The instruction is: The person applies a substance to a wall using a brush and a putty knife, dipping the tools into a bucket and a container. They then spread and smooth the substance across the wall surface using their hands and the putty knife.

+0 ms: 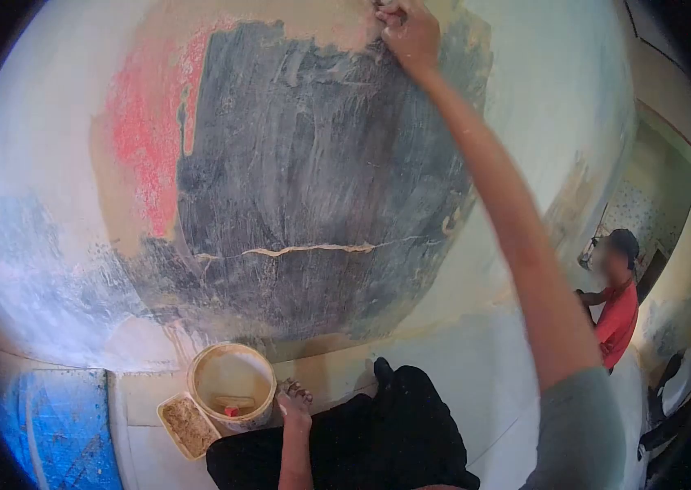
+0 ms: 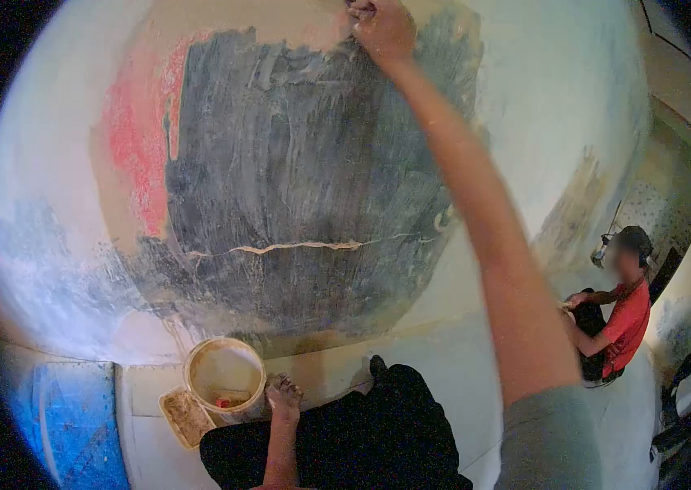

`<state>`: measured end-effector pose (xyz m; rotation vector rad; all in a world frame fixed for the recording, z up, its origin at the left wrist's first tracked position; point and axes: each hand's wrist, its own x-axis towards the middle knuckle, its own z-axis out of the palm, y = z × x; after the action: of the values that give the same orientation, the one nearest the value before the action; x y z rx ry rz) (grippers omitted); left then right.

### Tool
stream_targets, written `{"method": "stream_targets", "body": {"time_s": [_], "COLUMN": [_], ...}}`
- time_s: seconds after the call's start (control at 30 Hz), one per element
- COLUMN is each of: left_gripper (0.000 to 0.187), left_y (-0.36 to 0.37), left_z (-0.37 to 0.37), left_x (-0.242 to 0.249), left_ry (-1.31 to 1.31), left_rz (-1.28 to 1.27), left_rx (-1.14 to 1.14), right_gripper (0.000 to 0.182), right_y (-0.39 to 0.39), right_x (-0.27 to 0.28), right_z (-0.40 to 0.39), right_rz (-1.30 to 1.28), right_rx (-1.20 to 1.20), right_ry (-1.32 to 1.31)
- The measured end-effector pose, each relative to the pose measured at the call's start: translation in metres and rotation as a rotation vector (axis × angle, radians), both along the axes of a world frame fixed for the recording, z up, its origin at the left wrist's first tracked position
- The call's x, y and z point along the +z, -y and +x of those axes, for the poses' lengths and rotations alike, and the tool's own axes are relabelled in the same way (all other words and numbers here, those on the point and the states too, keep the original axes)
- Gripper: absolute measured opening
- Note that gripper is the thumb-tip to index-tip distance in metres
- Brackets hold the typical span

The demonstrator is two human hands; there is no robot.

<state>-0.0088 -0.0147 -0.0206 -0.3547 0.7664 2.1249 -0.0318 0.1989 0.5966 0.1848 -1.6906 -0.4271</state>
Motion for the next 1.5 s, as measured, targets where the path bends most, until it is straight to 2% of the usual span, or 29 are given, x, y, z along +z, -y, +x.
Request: {"method": "stream_targets", "body": {"time_s": [0.03,0.13,0.2,0.23,0.27,0.3,0.33,0.4,0.43,0.47,0.5,0.53,0.57,0.63,0.67,0.7,0.73,0.8,0.9,0.93,1.0,1.03,1.1,1.23,1.3,1.43,1.5], "left_gripper": [0.029,0.033,0.038,0.041,0.045,0.049,0.057,0.045,0.04,0.034,0.031,0.03,0.028,0.028,0.028,0.032,0.038,0.022,0.021,0.021,0.022,0.022,0.019,0.016,0.017,0.02,0.023], "left_y": [-0.004,-0.003,0.005,0.013,0.022,0.033,0.049,0.092,0.12,0.151,0.187,0.231,0.265,0.344,0.376,0.404,0.429,0.447,0.439,0.429,0.414,0.405,0.388,0.371,0.37,0.38,0.388], "left_z": [-0.001,-0.01,-0.011,-0.012,-0.011,-0.008,-0.014,-0.014,-0.003,-0.001,0.008,0.012,0.016,0.034,0.051,0.061,0.08,0.113,0.143,0.141,0.133,0.133,0.138,0.141,0.149,0.158,0.164], "left_x": [0.0,0.008,0.025,0.039,0.052,0.053,0.079,0.104,0.125,0.129,0.143,0.124,0.11,0.052,0.028,0.009,-0.017,-0.028,-0.044,-0.051,-0.061,-0.056,-0.044,-0.025,-0.02,-0.031,-0.037], "left_ry": [0.0,-0.069,-0.285,-0.432,-0.567,-0.717,-0.838,-1.232,-1.057,-1.038,-0.943,-1.005,-0.763,-0.661,-0.623,-0.503,-0.609,-0.59,-0.701,-0.707,-0.703,-0.707,-0.663,-0.542,-0.571,-0.607,-0.773], "left_rz": [0.003,-0.075,-0.133,-0.164,-0.198,-0.185,-0.259,-0.276,-0.27,-0.151,-0.276,-0.395,-0.484,-0.72,-0.769,-0.873,-0.931,-0.96,-1.089,-1.065,-1.545,-1.531,-1.663,-1.664,-1.722,-1.71,-1.748], "left_rx": [0.003,-0.098,-0.299,-0.409,-0.521,-0.497,-0.622,-0.329,-0.169,-0.002,0.106,0.171,0.257,0.341,0.464,0.516,0.654,0.823,0.818,0.837,0.725,0.752,0.637,0.551,0.495,0.525,0.527], "right_gripper": [0.012,0.014,0.017,0.017,0.018,0.019,0.022,0.029,0.033,0.029,0.021,0.012,0.01,0.006,0.006,0.007,0.008,0.009,0.01,0.011,0.012,0.013,0.013,0.011,0.012,0.013,0.013], "right_y": [-0.001,0.007,0.013,0.015,0.016,0.016,0.015,0.007,0.002,0.009,0.015,0.011,0.017,0.017,0.013,0.015,0.019,0.018,0.01,0.006,0.004,0.009,0.019,0.03,0.031,0.026,0.025], "right_x": [-0.003,-0.042,-0.077,-0.09,-0.105,-0.119,-0.134,-0.182,-0.207,-0.23,-0.259,-0.291,-0.322,-0.377,-0.398,-0.411,-0.424,-0.446,-0.482,-0.482,-0.477,-0.473,-0.455,-0.424,-0.419,-0.41,-0.401], "right_z": [-0.009,-0.031,-0.022,-0.015,-0.003,0.01,0.026,0.064,0.084,0.112,0.133,0.155,0.175,0.219,0.236,0.253,0.267,0.291,0.313,0.314,0.314,0.31,0.308,0.309,0.309,0.312,0.31], "right_rz": [0.002,-0.02,-0.061,-0.077,-0.135,-0.196,-0.169,-0.173,-0.193,-0.26,-0.276,-0.329,-0.423,-0.518,-0.526,-0.645,-0.764,-0.863,-1.011,-1.071,-1.04,-1.028,-1.019,-1.056,-1.058,-0.954,-0.924], "right_rx": [0.036,-0.086,-0.038,-0.025,-0.114,-0.199,-0.232,-0.217,-0.172,-0.165,-0.333,-0.322,-0.372,-0.471,-0.507,-0.481,-0.45,-0.464,-0.465,-0.443,-0.353,-0.283,-0.278,-0.195,-0.173,-0.159,-0.133], "right_ry": [-0.241,-0.387,-0.125,-0.125,0.005,0.148,0.21,0.309,0.347,0.432,0.426,0.431,0.443,0.396,0.341,0.308,0.273,0.209,0.102,0.059,0.023,0.013,0.002,0.013,0.014,0.022,0.02]}}
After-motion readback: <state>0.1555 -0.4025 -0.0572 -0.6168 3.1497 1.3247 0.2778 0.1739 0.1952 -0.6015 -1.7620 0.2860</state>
